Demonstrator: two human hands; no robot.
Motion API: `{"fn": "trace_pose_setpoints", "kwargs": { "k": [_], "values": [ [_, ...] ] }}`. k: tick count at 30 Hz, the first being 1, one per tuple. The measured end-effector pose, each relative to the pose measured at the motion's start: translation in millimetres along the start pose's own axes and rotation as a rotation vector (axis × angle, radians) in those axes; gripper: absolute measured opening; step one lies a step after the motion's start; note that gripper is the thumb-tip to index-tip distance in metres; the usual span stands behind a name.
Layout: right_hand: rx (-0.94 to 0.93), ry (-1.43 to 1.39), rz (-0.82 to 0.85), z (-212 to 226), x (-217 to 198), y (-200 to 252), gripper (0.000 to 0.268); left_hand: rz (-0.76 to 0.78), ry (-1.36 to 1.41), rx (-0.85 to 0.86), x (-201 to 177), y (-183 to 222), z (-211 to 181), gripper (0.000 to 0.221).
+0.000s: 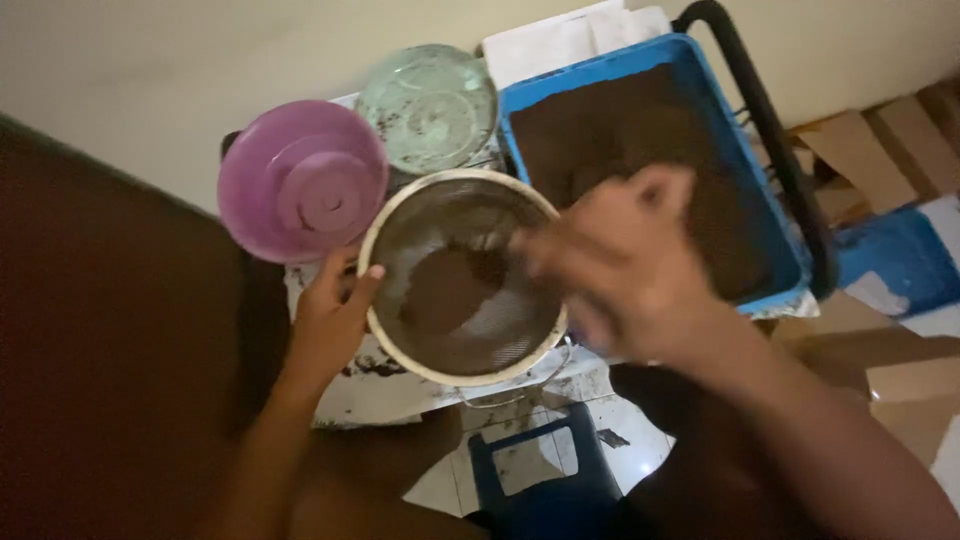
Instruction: Pressing and stirring coffee grounds through a fine-mesh sieve using a spoon into a container.
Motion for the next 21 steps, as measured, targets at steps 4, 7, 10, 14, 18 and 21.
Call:
{"fn": "trace_pose_setpoints", "kwargs": {
  "k": [4,7,10,14,18,21],
  "values": [
    [-0.18,-0.27,0.114,31,38,6,0.04,-0.021,0.052,0.048,2,-9,15,0.034],
    [-0.3,-0.18,0.182,34,57,9,0.015,-0.013,0.008,0.127,2,-10,17,0.043],
    [-0.195,-0.064,0.22,8,63,9,0.035,0.035,0.059,0.148,1,-6,12,0.041],
    [-0.178,-0.013,0.079,-11,42,6,0.026,0.046,0.006,0.143,0,-3,7,0.042],
    [-0.131,-0.078,0.115,-19,33,8,0.037,0.014,0.027,0.31,3,-9,13,0.033],
    [-0.021,-0.215,0.135,-10,26,-10,0.027,0.004,0.031,0.099,6,-13,16,0.038]
  ]
}}
Point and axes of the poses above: each hand's wrist, its own y-axis away from the middle knuckle, its own x-axis out of the palm, z = x × y, the point moved 6 cm from there along -y, towards the middle knuckle, and after that the axes turned 2 degrees about -y, right-handed, at the moved point
